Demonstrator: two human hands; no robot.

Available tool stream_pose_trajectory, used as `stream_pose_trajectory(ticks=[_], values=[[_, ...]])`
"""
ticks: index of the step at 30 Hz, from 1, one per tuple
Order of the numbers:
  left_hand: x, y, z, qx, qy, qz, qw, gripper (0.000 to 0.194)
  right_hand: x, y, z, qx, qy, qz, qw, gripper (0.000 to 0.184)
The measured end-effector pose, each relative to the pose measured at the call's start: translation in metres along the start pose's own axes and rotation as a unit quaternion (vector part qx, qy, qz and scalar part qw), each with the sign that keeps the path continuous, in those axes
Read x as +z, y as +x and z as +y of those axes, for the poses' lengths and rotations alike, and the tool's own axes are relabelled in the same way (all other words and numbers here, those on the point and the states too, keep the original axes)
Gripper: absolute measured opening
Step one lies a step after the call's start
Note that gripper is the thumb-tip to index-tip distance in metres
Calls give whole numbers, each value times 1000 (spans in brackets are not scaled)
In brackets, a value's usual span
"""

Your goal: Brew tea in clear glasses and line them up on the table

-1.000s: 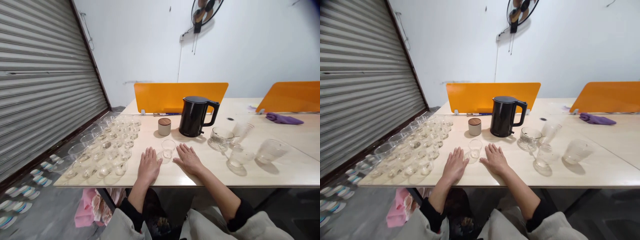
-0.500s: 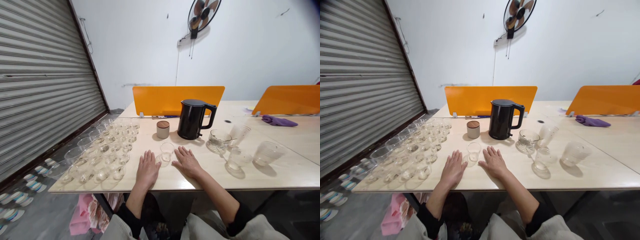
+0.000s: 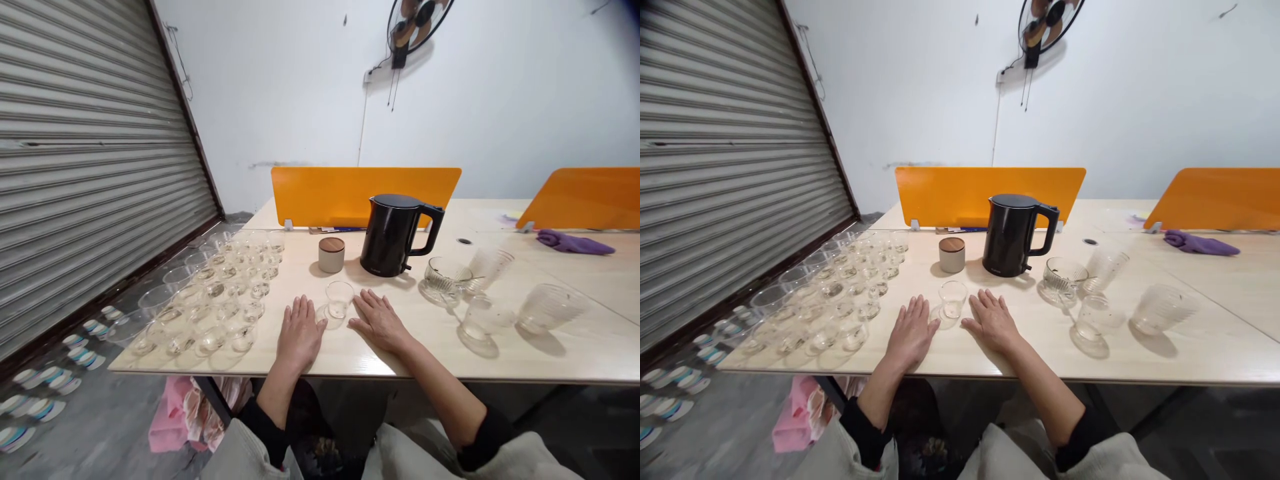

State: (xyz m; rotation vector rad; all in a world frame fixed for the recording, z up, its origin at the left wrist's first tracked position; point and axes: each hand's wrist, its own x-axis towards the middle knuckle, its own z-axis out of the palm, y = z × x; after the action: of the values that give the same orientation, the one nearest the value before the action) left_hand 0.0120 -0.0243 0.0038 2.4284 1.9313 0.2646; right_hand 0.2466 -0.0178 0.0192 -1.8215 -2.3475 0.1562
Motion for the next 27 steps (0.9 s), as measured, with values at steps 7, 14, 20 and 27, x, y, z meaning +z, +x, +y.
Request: stream_pose_trajectory(ticks=[7,14,20,27], values=[[1,1,-1,4,5,1,1000,68,-5,4,-6,-2,56,0,998,72],[2,1,-2,3,3,-2,1000,69,-5,24,-9,5,133,-17,991,75],[6,1,-3,6,14,2,1000,68,1,32,-12,9,152,0,988,70],[8,1,-4,8,19,0,1000,68,3,30,-7,5,165,3,986,84]])
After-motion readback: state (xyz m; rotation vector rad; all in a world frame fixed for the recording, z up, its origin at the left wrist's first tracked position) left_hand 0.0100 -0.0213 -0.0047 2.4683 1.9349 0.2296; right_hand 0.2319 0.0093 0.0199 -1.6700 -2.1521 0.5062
